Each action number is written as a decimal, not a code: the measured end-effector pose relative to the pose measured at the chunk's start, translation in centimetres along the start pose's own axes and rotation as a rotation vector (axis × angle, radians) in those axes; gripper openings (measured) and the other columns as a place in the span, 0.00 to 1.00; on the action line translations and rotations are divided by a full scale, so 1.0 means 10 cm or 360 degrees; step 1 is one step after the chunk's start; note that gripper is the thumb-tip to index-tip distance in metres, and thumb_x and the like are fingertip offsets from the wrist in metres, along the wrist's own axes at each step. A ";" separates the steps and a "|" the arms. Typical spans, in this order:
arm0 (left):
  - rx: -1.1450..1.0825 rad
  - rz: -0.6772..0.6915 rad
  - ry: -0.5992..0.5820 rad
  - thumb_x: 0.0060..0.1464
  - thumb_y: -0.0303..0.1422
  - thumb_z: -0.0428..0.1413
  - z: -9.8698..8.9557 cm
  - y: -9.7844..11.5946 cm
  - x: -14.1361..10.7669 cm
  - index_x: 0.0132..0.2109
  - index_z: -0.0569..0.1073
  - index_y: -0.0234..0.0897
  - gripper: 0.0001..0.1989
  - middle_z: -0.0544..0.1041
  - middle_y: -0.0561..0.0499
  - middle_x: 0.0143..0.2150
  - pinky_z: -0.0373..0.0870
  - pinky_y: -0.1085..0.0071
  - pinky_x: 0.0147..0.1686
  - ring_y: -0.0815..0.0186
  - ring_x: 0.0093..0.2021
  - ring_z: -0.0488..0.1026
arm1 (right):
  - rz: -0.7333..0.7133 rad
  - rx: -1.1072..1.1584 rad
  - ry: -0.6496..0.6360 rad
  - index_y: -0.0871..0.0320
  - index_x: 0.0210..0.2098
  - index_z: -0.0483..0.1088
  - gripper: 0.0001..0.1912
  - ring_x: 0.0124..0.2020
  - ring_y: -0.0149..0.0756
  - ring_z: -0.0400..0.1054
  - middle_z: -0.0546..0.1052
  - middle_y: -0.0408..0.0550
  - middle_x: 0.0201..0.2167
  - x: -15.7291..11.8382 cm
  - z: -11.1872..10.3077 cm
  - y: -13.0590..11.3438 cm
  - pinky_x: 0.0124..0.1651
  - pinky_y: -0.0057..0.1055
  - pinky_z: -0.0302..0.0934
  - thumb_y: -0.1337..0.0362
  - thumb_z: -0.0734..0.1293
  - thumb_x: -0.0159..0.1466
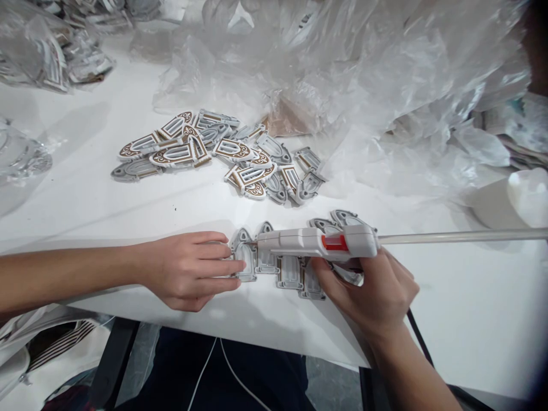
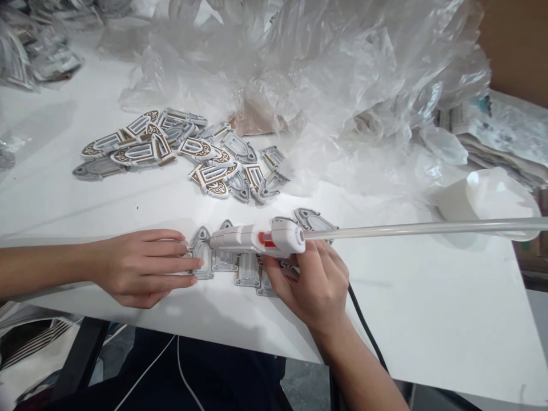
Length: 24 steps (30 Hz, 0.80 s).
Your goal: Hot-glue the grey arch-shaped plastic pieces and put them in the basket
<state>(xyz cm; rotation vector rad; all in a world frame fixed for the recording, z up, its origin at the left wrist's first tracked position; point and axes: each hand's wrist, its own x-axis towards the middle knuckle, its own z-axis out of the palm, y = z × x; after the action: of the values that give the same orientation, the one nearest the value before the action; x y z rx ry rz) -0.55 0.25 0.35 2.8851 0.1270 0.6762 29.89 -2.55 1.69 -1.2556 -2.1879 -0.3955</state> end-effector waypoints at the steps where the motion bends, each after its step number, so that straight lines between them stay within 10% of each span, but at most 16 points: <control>1: 0.0004 -0.0001 -0.0003 0.53 0.31 0.51 0.00 0.00 0.00 0.47 0.75 0.34 0.16 0.77 0.46 0.52 0.71 0.61 0.50 0.63 0.44 0.74 | 0.0006 -0.0009 0.0001 0.57 0.30 0.58 0.15 0.21 0.27 0.62 0.64 0.39 0.19 0.00 0.00 0.00 0.24 0.26 0.54 0.62 0.71 0.58; 24: 0.0016 -0.0003 -0.0009 0.53 0.32 0.51 0.00 0.00 0.00 0.47 0.76 0.34 0.16 0.77 0.46 0.52 0.71 0.61 0.49 0.63 0.44 0.74 | 0.0063 -0.0014 0.0046 0.57 0.28 0.56 0.18 0.20 0.24 0.60 0.63 0.37 0.18 0.00 0.00 0.00 0.22 0.24 0.53 0.64 0.72 0.55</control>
<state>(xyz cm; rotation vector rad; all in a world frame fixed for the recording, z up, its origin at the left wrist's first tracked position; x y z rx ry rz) -0.55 0.21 0.37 2.8957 0.1325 0.6692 29.91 -2.57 1.71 -1.2883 -2.1357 -0.4051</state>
